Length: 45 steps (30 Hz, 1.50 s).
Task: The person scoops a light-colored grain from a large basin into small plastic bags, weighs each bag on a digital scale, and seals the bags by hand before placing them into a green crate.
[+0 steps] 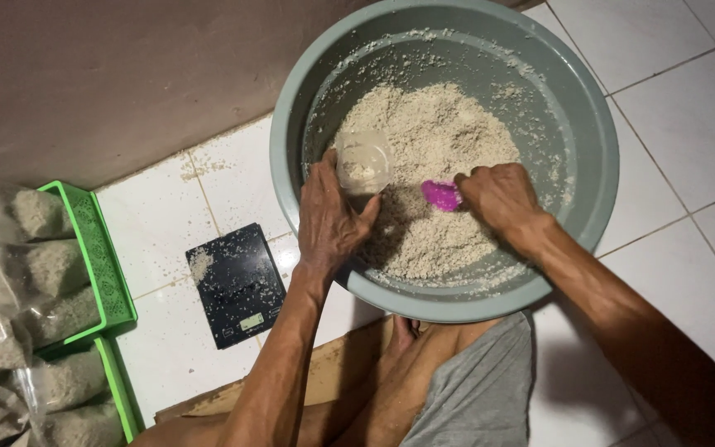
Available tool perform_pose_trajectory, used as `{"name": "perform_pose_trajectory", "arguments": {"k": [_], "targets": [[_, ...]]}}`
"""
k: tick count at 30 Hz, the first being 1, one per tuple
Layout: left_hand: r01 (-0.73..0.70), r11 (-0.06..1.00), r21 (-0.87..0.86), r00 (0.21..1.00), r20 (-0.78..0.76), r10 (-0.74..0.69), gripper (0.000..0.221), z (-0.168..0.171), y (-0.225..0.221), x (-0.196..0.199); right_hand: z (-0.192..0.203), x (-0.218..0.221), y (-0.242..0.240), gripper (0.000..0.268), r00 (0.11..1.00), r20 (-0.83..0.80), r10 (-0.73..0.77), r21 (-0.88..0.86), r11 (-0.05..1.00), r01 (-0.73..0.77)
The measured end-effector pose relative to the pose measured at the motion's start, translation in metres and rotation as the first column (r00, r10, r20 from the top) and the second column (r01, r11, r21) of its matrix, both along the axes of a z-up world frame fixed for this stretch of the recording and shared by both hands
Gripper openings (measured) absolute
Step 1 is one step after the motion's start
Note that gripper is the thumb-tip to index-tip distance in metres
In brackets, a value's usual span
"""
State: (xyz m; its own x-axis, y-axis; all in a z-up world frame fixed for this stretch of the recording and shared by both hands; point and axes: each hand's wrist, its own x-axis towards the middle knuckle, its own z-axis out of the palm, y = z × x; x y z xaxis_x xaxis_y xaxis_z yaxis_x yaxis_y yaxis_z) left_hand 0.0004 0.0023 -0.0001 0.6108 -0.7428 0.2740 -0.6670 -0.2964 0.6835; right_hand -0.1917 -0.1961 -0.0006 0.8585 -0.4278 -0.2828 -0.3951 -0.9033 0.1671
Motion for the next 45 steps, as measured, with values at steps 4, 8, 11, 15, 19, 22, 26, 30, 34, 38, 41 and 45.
{"name": "perform_pose_trajectory", "arguments": {"k": [4, 8, 11, 15, 19, 22, 26, 30, 34, 38, 41, 45], "targets": [[0.006, 1.0, -0.001, 1.0, 0.015, -0.006, 0.085, -0.001, 0.0, 0.0, -0.048, 0.005, 0.012, 0.012, 0.993, 0.053, 0.104, 0.051, 0.993, -0.107], [0.013, 1.0, -0.008, 1.0, 0.012, -0.013, 0.085, 0.001, 0.001, 0.0, -0.067, 0.003, 0.0, 0.012, 0.992, 0.107, 0.061, 0.156, 0.985, -0.077], [0.016, 1.0, -0.021, 1.0, -0.002, -0.016, 0.085, -0.002, 0.002, 0.001, -0.045, 0.004, 0.013, 0.017, 0.992, 0.123, -0.03, 0.191, 0.982, 0.006], [0.01, 1.0, -0.021, 1.0, 0.008, -0.01, 0.085, 0.003, 0.001, -0.001, -0.036, 0.002, 0.005, 0.022, 0.975, 0.036, -0.219, 0.348, 0.917, 0.193], [0.007, 1.0, -0.03, 1.0, 0.004, -0.007, 0.083, 0.005, 0.0, 0.0, -0.019, -0.001, -0.005, 0.023, 0.886, 0.009, -0.463, 0.504, 0.768, 0.396], [0.011, 0.999, -0.032, 1.0, 0.012, -0.011, 0.084, 0.003, 0.0, -0.001, -0.006, -0.008, -0.014, 0.023, 0.831, 0.044, -0.555, 0.606, 0.676, 0.419], [0.001, 1.0, -0.028, 1.0, 0.023, 0.0, 0.085, 0.003, -0.001, -0.001, 0.031, -0.017, -0.024, 0.016, 0.772, 0.252, -0.584, 0.694, 0.665, 0.276], [0.036, 0.998, 0.043, 0.992, 0.117, -0.041, 0.084, -0.019, -0.002, 0.002, 0.074, -0.016, -0.043, 0.019, 0.875, 0.317, -0.365, 0.532, 0.832, 0.154], [0.044, 0.999, 0.016, 0.99, 0.134, -0.046, 0.082, -0.018, -0.004, 0.003, 0.136, 0.01, -0.02, 0.026, 0.864, 0.454, -0.218, 0.398, 0.917, 0.022], [0.039, 0.999, 0.027, 0.992, 0.121, -0.042, 0.084, -0.018, -0.005, 0.003, 0.155, 0.044, 0.008, 0.024, 0.926, 0.358, -0.123, 0.21, 0.976, 0.049], [0.023, 1.0, -0.016, 1.0, 0.004, -0.023, 0.08, -0.002, -0.003, 0.001, 0.144, 0.051, 0.022, 0.018, 0.873, 0.473, 0.12, 0.022, 0.989, -0.148], [0.025, 1.0, -0.013, 1.0, -0.008, -0.026, 0.081, 0.003, -0.001, -0.001, 0.137, 0.047, 0.028, 0.012, 0.865, 0.435, 0.249, -0.114, 0.969, -0.221]]}}
